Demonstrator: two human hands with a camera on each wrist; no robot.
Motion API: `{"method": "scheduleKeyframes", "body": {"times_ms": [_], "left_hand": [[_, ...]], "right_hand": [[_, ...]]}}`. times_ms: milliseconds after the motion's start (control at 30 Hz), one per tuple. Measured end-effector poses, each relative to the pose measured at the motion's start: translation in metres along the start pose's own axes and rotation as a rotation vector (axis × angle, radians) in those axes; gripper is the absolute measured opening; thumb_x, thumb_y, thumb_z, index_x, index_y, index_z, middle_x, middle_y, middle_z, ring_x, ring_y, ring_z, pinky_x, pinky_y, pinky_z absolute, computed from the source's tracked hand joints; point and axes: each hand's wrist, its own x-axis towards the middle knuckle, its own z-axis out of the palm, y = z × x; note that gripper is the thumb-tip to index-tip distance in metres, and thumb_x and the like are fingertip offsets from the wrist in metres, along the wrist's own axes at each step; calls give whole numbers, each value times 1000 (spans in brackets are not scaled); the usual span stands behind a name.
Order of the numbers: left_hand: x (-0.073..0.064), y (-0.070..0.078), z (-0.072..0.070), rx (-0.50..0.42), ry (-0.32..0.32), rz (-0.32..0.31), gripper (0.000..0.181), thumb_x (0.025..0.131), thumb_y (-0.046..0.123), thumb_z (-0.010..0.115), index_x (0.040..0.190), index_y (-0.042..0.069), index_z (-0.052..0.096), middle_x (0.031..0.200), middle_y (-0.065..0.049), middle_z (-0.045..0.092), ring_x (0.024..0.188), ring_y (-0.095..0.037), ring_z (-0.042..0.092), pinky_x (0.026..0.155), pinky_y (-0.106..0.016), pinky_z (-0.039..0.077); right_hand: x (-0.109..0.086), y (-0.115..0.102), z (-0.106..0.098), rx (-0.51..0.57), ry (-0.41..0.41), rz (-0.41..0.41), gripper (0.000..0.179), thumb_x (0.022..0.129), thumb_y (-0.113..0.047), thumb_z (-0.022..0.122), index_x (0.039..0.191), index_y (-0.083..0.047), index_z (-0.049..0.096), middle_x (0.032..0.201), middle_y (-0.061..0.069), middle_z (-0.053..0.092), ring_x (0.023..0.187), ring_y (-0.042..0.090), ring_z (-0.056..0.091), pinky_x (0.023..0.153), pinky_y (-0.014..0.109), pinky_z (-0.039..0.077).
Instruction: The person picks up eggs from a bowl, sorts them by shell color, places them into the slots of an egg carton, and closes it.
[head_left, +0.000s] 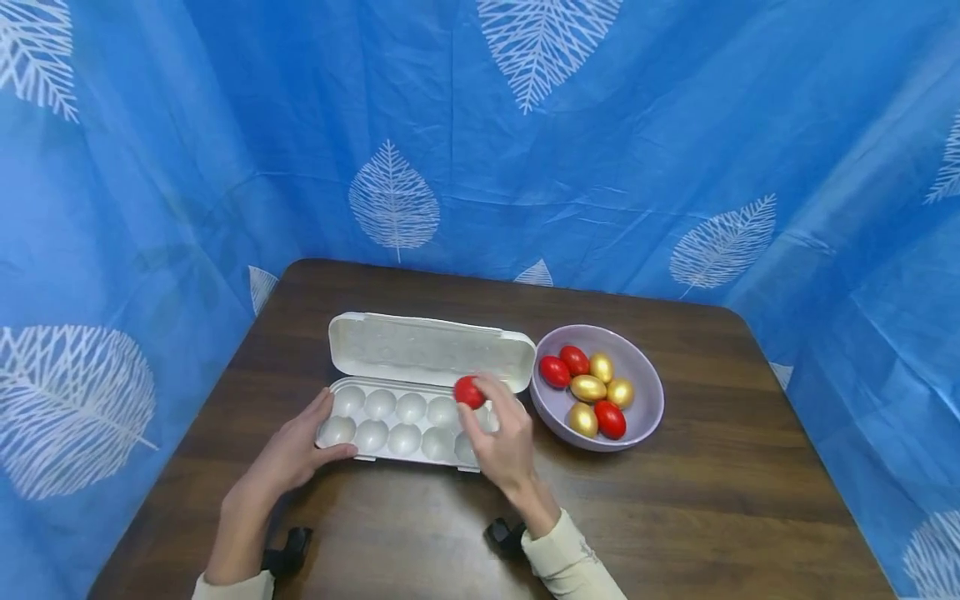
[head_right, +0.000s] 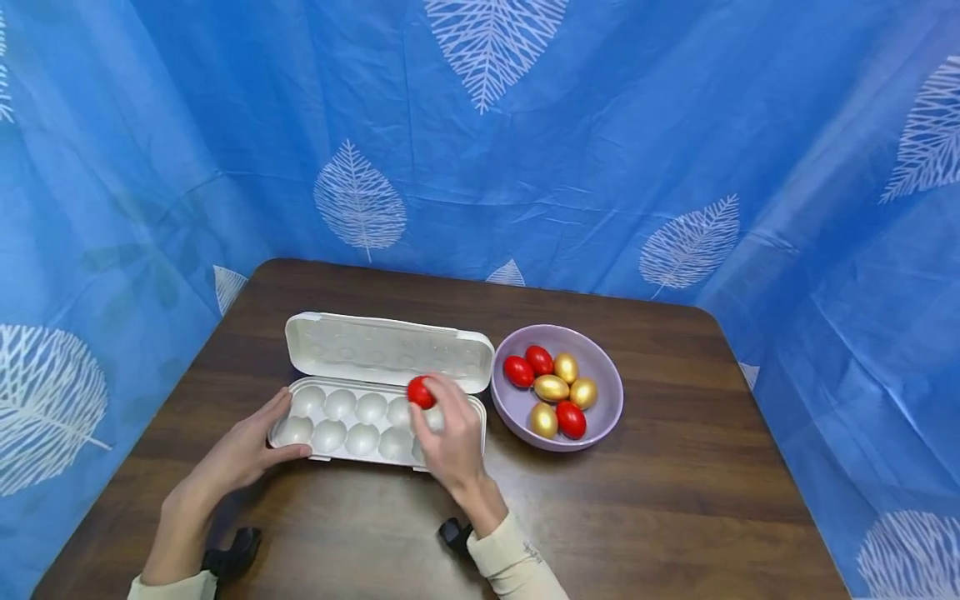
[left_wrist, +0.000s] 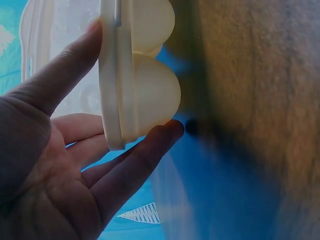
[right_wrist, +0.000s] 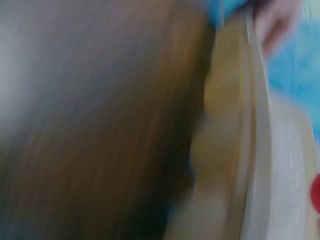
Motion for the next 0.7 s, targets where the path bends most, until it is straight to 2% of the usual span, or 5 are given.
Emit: {"method": "scheduleKeyframes", "body": {"times_ms": [100, 200, 300, 533, 700], "left_hand": [[-3, -2, 3, -8, -5, -15, 102, 82, 42, 78, 149, -14, 24, 153, -36, 21, 136, -55, 27, 108, -65, 27], [-3, -3, 6, -17, 1, -14, 104, 81, 42, 80, 149, -13, 24, 152, -36, 23, 135, -55, 31, 106, -66, 30], [0, -2, 7, -35, -6, -24, 108, 79, 45, 80, 151, -11, 22, 153, -35, 23, 135, -55, 30, 105, -66, 31], [2, -2, 5, -32, 7, -22, 110, 78, 47, 80, 151, -10, 21, 153, -34, 24, 134, -54, 33, 104, -66, 32], [2, -3, 4, -29, 30, -7, 109, 78, 44, 82, 152, -10, 21, 152, -34, 27, 132, -53, 37, 103, -66, 35]], "right_hand": [[-10, -11, 34, 45, -251, 27, 30, 81, -3, 76, 110, 2, 67, 111, 17, 68, 104, 26, 66, 94, 32, 52], [-11, -22, 63, 51, -414, 76, 29, 83, -7, 76, 110, -3, 66, 108, 10, 69, 100, 17, 65, 90, 25, 51], [-4, -26, 87, 12, -497, 155, 29, 84, -11, 77, 110, -6, 67, 104, 3, 69, 93, 11, 64, 85, 19, 50], [9, -28, 126, -93, -594, 274, 28, 83, -17, 78, 109, -11, 70, 94, -1, 72, 80, 8, 63, 72, 16, 49], [10, -29, 142, -129, -665, 298, 27, 86, -17, 77, 111, -11, 70, 100, 0, 68, 88, 9, 63, 78, 17, 50]]}}
